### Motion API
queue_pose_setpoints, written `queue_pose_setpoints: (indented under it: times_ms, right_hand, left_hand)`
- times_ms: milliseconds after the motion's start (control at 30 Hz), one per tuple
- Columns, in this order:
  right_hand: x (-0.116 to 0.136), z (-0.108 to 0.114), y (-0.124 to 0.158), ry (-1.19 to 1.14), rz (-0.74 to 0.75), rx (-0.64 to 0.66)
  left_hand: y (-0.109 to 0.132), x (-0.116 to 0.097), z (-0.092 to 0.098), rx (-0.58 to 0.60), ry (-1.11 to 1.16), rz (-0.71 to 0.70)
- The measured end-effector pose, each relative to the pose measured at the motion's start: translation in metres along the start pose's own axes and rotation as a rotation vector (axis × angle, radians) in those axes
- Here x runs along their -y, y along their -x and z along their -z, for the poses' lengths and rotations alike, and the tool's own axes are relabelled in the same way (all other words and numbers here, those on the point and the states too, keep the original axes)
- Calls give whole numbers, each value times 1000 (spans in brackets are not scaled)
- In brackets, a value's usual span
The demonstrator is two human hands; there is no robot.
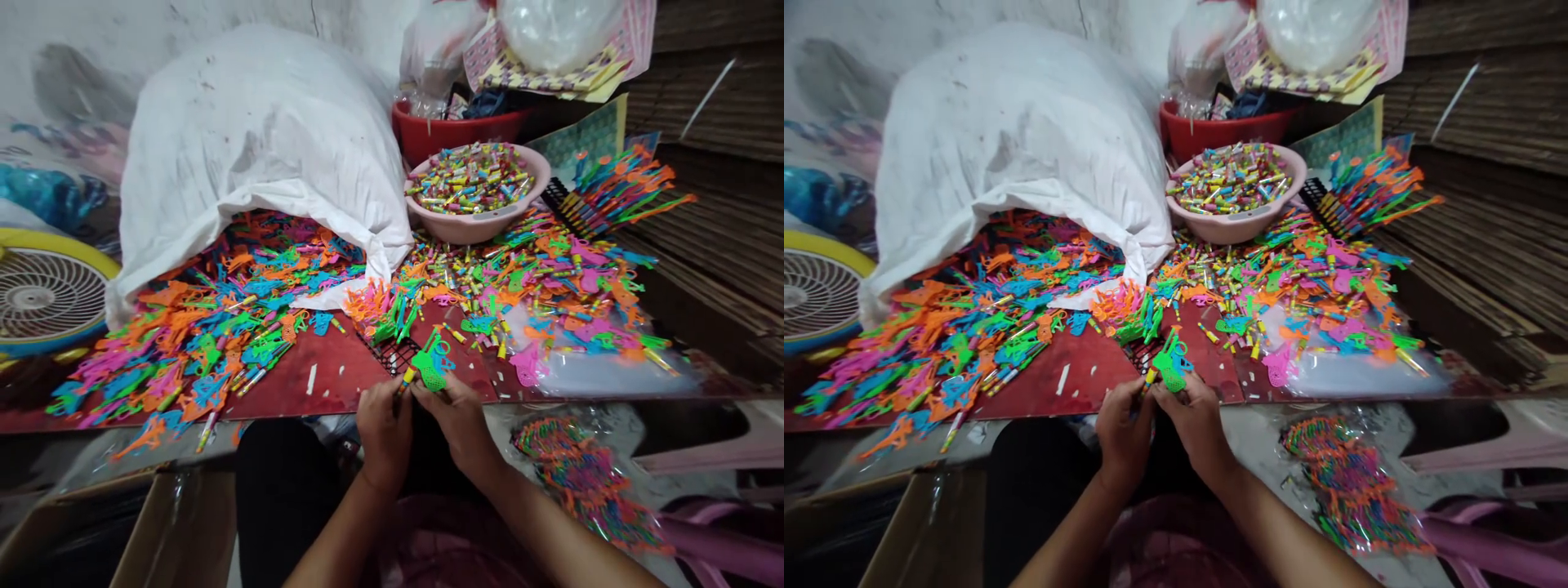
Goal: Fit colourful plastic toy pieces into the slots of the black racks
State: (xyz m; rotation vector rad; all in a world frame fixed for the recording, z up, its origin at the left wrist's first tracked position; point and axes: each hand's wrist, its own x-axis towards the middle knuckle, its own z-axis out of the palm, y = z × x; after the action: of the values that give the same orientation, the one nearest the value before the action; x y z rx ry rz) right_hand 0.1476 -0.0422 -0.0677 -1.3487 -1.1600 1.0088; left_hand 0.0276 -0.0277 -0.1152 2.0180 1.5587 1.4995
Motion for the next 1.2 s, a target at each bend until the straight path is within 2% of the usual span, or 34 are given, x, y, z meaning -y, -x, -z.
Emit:
queue_pose_setpoints:
  times_ms: [133,233,300,367,400,467,533,633,733,800,1000,1200]
  right_hand:
    - [-4,0,-5,-137,-87,55]
    - [-4,7,-11,-233,-119,-8]
    - [-4,14,-17,-246,-125,-77]
    - [-3,20,-24,-219,-115,-93]
    - [-3,23,-28,-201,-106,-89]
    - [-3,28,-32,-173,-86,-80]
    - [-4,33,-35,-139,-80,-64]
    - [-6,40,-36,-83,-87,-12]
    - [-6,49,-36,-98,-124,18]
    - [-4,53,-37,-123,-140,-3]
    - [-1,53,-42,-135,-96,-157]
    - [-8,47,-44,-121,-20,-184]
  left_hand:
    - [1,-1,6,60,21,-111]
    - [-5,0,17,125,57,-173]
    - [-17,10,25,61,76,-124]
    - [-35,26,30,-93,82,52]
    - [-46,36,30,-132,69,145]
    - [-67,57,28,-46,131,211]
    - [-85,74,23,134,234,166]
    - [-99,87,15,287,432,146]
    - [-100,91,8,363,575,159]
    - [-98,92,4,346,594,155]
    - [-94,96,0,222,367,117]
    - [-90,85,11,189,192,137]
